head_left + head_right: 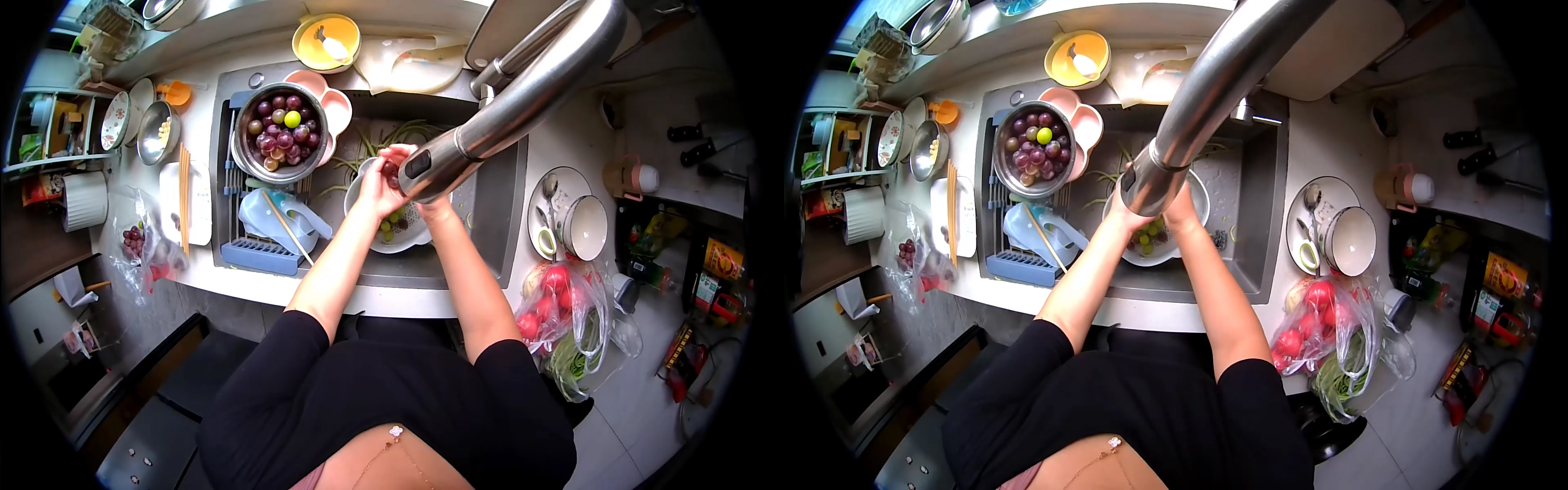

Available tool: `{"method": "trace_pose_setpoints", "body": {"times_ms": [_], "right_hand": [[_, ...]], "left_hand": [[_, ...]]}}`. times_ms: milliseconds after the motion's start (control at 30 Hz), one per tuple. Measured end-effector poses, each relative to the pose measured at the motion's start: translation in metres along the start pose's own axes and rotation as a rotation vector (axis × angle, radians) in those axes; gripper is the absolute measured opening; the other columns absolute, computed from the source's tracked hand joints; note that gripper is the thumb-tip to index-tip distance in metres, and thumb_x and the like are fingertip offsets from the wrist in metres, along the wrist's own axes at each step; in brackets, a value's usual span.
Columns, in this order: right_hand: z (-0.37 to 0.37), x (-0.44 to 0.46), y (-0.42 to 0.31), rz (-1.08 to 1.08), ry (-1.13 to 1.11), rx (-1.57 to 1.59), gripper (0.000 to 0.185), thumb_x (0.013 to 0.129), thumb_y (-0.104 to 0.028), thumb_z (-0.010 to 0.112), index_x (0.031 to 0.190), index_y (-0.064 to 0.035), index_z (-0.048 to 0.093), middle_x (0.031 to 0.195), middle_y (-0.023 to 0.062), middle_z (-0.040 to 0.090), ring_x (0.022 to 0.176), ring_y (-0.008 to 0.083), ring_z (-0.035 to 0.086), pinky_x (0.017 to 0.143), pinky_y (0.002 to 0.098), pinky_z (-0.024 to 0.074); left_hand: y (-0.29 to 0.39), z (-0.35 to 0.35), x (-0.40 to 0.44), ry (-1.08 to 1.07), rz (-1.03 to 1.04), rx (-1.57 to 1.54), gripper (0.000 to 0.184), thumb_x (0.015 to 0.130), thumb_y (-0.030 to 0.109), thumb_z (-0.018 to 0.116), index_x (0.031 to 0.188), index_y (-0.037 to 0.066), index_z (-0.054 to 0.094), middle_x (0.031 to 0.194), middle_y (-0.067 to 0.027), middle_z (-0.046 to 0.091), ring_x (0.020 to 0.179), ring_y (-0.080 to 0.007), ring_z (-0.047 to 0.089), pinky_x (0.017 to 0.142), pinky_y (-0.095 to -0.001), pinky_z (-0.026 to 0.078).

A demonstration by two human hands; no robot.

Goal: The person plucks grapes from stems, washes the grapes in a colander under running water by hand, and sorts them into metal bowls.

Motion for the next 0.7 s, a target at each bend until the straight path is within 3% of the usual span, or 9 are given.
{"method": "trace_pose_setpoints", "body": {"times_ms": [67, 133, 167, 200, 300, 400, 533, 567, 700], "right_hand": [[-0.029, 0.002, -0.013, -0.027, 0.092, -0.038, 0.036, 0.089, -0.033, 0.054, 0.11, -0.0025, 0.056, 0.103, 0.0119, 0.063, 0.097, 0.0207, 0.06, 0.095, 0.0371, 0.0418], [-0.073, 0.002, -0.015, 0.127, 0.25, -0.263, 0.015, 0.09, -0.014, 0.055, 0.098, -0.0024, 0.058, 0.085, 0.0041, 0.062, 0.079, 0.0095, 0.058, 0.07, 0.0233, 0.0475], [-0.097, 0.003, 0.002, 0.048, 0.166, -0.807, 0.015, 0.088, -0.013, 0.055, 0.095, -0.0002, 0.058, 0.081, 0.0103, 0.064, 0.077, 0.0197, 0.063, 0.07, 0.0322, 0.0507], [-0.113, 0.0, 0.028, 0.031, 0.096, -1.034, 0.017, 0.086, -0.014, 0.054, 0.095, 0.0003, 0.059, 0.084, 0.014, 0.064, 0.08, 0.025, 0.063, 0.073, 0.0359, 0.0502], [-0.111, -0.018, 0.063, 0.03, 0.051, -1.461, 0.026, 0.083, -0.017, 0.054, 0.099, 0.0019, 0.057, 0.096, 0.025, 0.061, 0.092, 0.0404, 0.059, 0.082, 0.0465, 0.0464], [-0.121, -0.022, 0.107, 0.163, 0.235, -1.667, 0.049, 0.083, -0.026, 0.051, 0.119, 0.0065, 0.043, 0.105, 0.0309, 0.056, 0.099, 0.0443, 0.055, 0.088, 0.0473, 0.0433], [-0.103, -0.024, 0.108, 0.179, 0.286, -1.489, 0.06, 0.08, -0.036, 0.055, 0.123, 0.0048, 0.043, 0.106, 0.0302, 0.057, 0.102, 0.042, 0.055, 0.087, 0.0454, 0.0436], [-0.099, -0.021, 0.1, 0.311, 0.213, -1.366, 0.061, 0.079, -0.038, 0.056, 0.122, 0.0037, 0.045, 0.107, 0.0299, 0.058, 0.102, 0.0415, 0.055, 0.087, 0.045, 0.0437], [-0.143, -0.01, 0.149, 0.222, -0.006, -1.47, 0.06, 0.076, -0.044, 0.059, 0.116, 0.0004, 0.051, 0.106, 0.0282, 0.059, 0.104, 0.0396, 0.056, 0.086, 0.0426, 0.0441]], "left_hand": [[0.011, -0.011, -0.006, 0.181, 0.075, 0.172, 0.027, 0.086, 0.036, 0.056, 0.088, 0.008, 0.059, 0.09, -0.0098, 0.059, 0.077, -0.0216, 0.054, 0.068, -0.0345, 0.043], [0.022, -0.014, -0.018, 0.312, 0.111, 0.283, 0.032, 0.084, 0.04, 0.06, 0.073, 0.01, 0.06, 0.075, -0.009, 0.06, 0.061, -0.0184, 0.053, 0.05, -0.0292, 0.041], [0.031, -0.017, -0.029, 0.268, 0.071, 0.291, 0.033, 0.084, 0.04, 0.06, 0.072, 0.009, 0.059, 0.076, -0.0092, 0.057, 0.056, -0.0162, 0.049, 0.045, -0.0251, 0.038], [0.039, -0.02, -0.04, 0.224, 0.031, 0.3, 0.034, 0.084, 0.041, 0.06, 0.072, 0.009, 0.058, 0.076, -0.0094, 0.055, 0.052, -0.014, 0.045, 0.04, -0.0209, 0.034], [0.05, -0.034, -0.051, 0.037, 0.005, 0.216, 0.033, 0.087, 0.04, 0.057, 0.081, 0.008, 0.061, 0.079, -0.0093, 0.055, 0.049, -0.0116, 0.043, 0.038, -0.0171, 0.031], [0.049, -0.033, -0.063, 0.074, 0.076, 0.168, 0.031, 0.089, 0.037, 0.056, 0.09, 0.007, 0.062, 0.084, -0.0104, 0.058, 0.052, -0.0125, 0.045, 0.038, -0.0176, 0.032], [0.041, -0.026, -0.067, 0.084, 0.09, 0.231, 0.025, 0.088, 0.028, 0.058, 0.103, 0.007, 0.058, 0.103, -0.0119, 0.059, 0.083, -0.0213, 0.059, 0.047, -0.0183, 0.039], [0.036, -0.021, -0.064, 0.071, 0.078, 0.289, 0.024, 0.088, 0.026, 0.059, 0.104, 0.007, 0.057, 0.104, -0.0109, 0.06, 0.086, -0.0215, 0.059, 0.049, -0.0202, 0.04], [0.005, -0.016, -0.024, 0.149, 0.064, 0.381, 0.021, 0.086, 0.019, 0.063, 0.103, 0.009, 0.057, 0.093, -0.0051, 0.059, 0.083, -0.0171, 0.059, 0.05, -0.0226, 0.042]]}}
Point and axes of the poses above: each hand's wrist, its own x-axis towards the middle knuckle, its own z-axis out of the palm, y = z × x, the point moved 3 cm from there along x, towards the middle knuckle
